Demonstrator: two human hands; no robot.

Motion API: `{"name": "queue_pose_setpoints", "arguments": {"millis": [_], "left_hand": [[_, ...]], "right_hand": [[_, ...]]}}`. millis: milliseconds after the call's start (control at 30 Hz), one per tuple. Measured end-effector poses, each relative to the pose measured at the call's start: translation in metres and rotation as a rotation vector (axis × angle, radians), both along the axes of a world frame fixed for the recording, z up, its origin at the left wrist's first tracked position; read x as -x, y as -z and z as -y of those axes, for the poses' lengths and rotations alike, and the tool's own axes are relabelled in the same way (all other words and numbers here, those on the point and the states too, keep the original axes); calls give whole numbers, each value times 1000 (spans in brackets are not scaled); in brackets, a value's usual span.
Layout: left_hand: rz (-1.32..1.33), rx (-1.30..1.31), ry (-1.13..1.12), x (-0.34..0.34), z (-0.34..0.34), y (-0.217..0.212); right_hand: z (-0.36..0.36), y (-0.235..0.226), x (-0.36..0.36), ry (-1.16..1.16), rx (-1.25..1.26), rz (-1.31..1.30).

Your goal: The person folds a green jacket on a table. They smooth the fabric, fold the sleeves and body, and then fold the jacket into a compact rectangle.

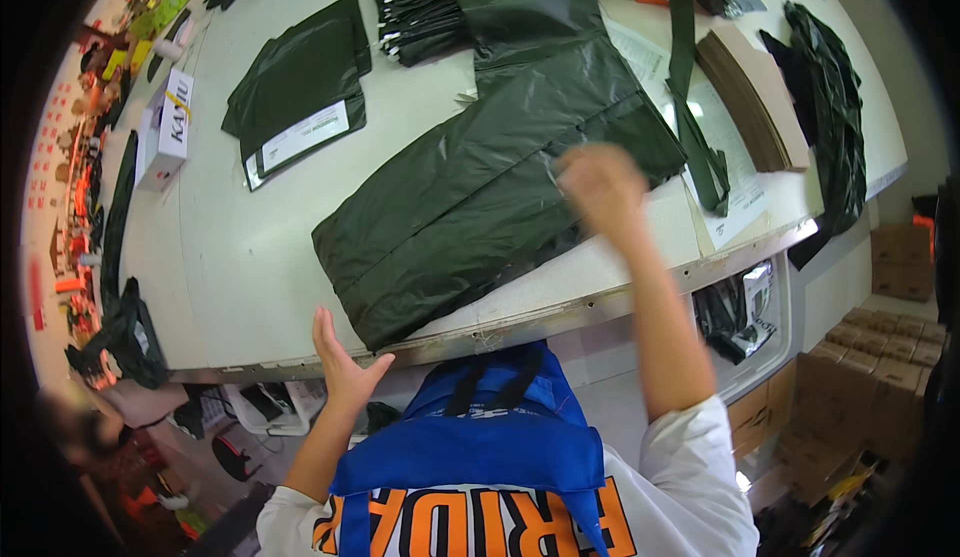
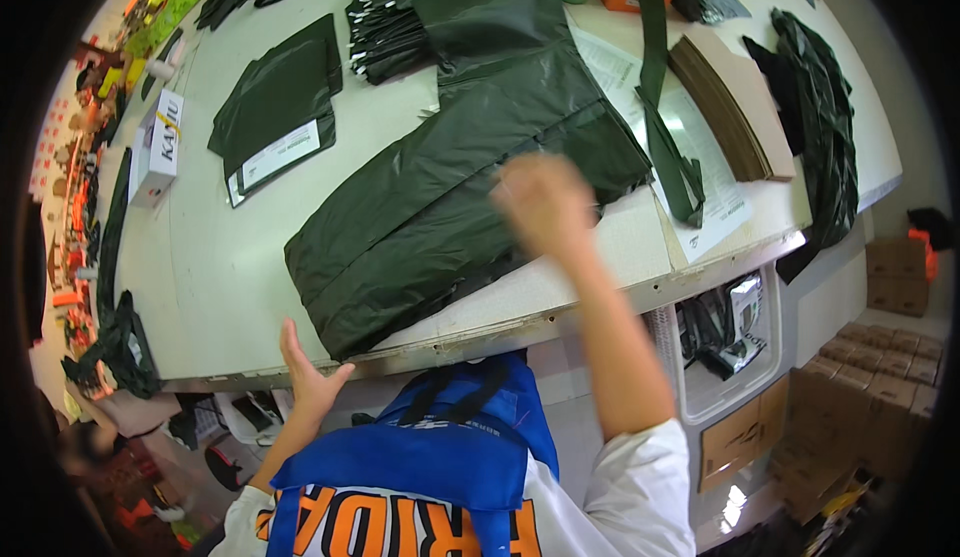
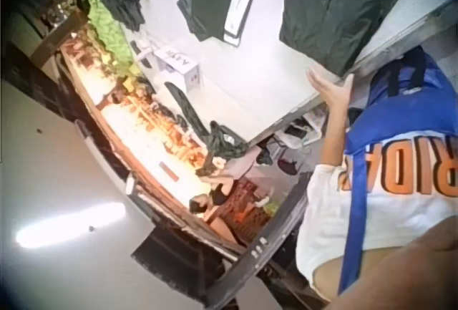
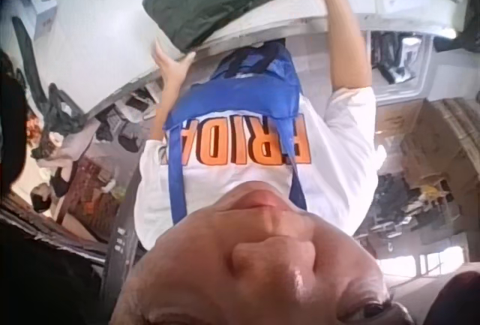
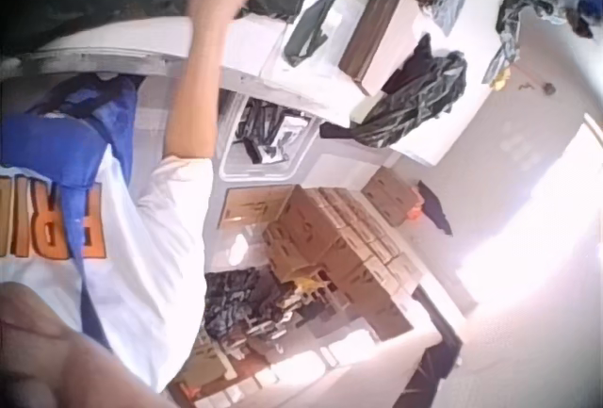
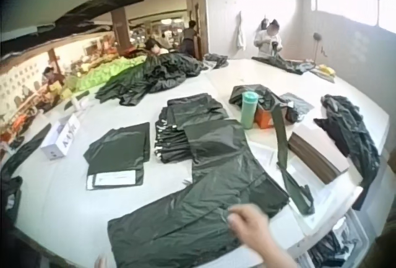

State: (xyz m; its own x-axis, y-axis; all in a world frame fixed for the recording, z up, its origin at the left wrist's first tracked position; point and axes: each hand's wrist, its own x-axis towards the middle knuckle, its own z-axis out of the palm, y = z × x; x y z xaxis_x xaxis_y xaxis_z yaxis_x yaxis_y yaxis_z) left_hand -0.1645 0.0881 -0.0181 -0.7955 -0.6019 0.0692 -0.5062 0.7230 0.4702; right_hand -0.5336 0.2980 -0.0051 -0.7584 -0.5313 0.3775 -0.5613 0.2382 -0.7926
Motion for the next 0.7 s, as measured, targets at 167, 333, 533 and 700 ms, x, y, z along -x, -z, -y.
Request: {"name": "queue_pose_setpoints", "arguments": {"millis": [167, 333, 533, 700], "left_hand": [[-275, -839, -525, 17, -21, 49], [-360, -489, -541, 21, -11, 73], [-210, 13, -364, 14, 9, 67], [169, 57, -380, -8, 35, 69]], "right_hand": [[-34, 71, 179, 562, -612, 128], [-3, 47, 170, 510, -686, 155], [-18, 44, 158, 416, -291, 124], [-73, 28, 146, 443, -358, 365]]}}
